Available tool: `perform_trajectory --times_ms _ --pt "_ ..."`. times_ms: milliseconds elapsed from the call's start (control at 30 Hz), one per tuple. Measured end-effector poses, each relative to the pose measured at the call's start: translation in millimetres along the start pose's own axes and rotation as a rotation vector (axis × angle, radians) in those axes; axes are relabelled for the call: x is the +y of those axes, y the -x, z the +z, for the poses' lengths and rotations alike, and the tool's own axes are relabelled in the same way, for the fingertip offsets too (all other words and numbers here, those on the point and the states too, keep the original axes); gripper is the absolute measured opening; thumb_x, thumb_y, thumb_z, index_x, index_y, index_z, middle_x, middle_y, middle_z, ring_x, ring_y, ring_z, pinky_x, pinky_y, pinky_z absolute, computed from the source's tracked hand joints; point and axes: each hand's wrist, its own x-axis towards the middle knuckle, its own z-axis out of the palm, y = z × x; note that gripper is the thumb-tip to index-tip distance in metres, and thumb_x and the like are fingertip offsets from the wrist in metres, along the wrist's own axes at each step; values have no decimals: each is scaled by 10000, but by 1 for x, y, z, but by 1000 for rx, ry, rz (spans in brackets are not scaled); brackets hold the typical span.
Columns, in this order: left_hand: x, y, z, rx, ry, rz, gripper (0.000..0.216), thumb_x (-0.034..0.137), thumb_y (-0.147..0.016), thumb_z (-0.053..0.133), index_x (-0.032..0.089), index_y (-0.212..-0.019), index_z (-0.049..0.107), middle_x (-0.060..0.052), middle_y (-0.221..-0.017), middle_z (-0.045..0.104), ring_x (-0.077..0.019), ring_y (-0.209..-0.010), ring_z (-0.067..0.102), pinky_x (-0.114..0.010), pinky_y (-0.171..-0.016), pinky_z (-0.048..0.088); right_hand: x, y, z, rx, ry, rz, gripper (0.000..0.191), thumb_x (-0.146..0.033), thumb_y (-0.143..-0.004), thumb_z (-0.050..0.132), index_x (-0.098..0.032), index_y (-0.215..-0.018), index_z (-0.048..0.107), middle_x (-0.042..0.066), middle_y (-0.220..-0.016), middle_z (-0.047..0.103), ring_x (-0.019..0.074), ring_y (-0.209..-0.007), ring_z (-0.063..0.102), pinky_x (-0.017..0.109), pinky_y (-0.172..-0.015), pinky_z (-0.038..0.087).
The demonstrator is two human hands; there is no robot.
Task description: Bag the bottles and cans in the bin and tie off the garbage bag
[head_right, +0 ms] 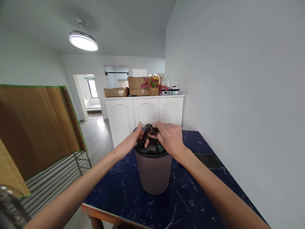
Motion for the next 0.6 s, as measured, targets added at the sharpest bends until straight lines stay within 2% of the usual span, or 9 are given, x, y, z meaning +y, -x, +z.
perform_trajectory --times_ms 33,100,167,267,333,433,533,600 --pt "0 -4 1 24 79 -42 756 797 -1007 354 223 -685 726 -63 -798 725 -233 -846 636 -340 -839 453 -3 -3 1 42 26 -69 174 -110 -970 548 -236 -946 665 31 -856 828 195 -670 744 297 -605 460" --pt "2 -12 4 93 292 -110 629 787 -934 568 216 -779 780 -63 -867 766 -236 -877 667 -332 -834 472 -7 -8 1 91 40 -158 236 -40 -941 548 -234 -912 680 41 -994 841 215 -824 778 316 -670 509" --pt "3 -19 7 166 488 -134 477 677 -831 796 204 -897 809 -55 -918 785 -217 -867 683 -315 -807 484 -8 -10 -1 93 17 -192 257 -19 -938 560 -233 -926 700 48 -1091 836 234 -948 787 336 -718 554" --pt "2 -21 10 219 615 -126 432 558 -735 929 193 -935 814 -47 -911 790 -183 -824 687 -294 -790 494 -5 -5 -7 88 -78 -216 269 -38 -977 587 -244 -1051 743 46 -1176 828 233 -1060 791 360 -813 617" --pt "-2 -20 9 238 604 -118 438 569 -731 930 195 -928 814 -47 -907 785 -179 -832 684 -291 -800 495 -3 3 -11 92 -141 -213 269 -64 -997 605 -253 -1112 758 48 -1223 818 231 -1120 785 379 -887 637" --pt "-14 -23 2 342 417 -60 432 619 -785 871 203 -880 808 -53 -915 773 -195 -888 674 -303 -826 479 -4 20 -19 78 -191 -165 275 -80 -1003 603 -268 -1100 779 33 -1225 817 235 -1147 780 408 -931 644" --pt "-32 -34 -13 455 208 -46 448 645 -813 829 201 -781 777 -70 -890 765 -235 -954 670 -346 -863 468 -11 41 -32 6 -217 -46 259 -106 -1001 618 -290 -1065 789 20 -1218 817 253 -1159 772 463 -960 634" --pt "-46 -42 -24 487 166 -85 458 653 -795 835 202 -753 760 -83 -900 768 -261 -1006 671 -377 -895 463 -20 55 -42 -63 -232 58 235 -138 -1003 633 -307 -1045 791 22 -1198 821 277 -1159 767 515 -972 619"
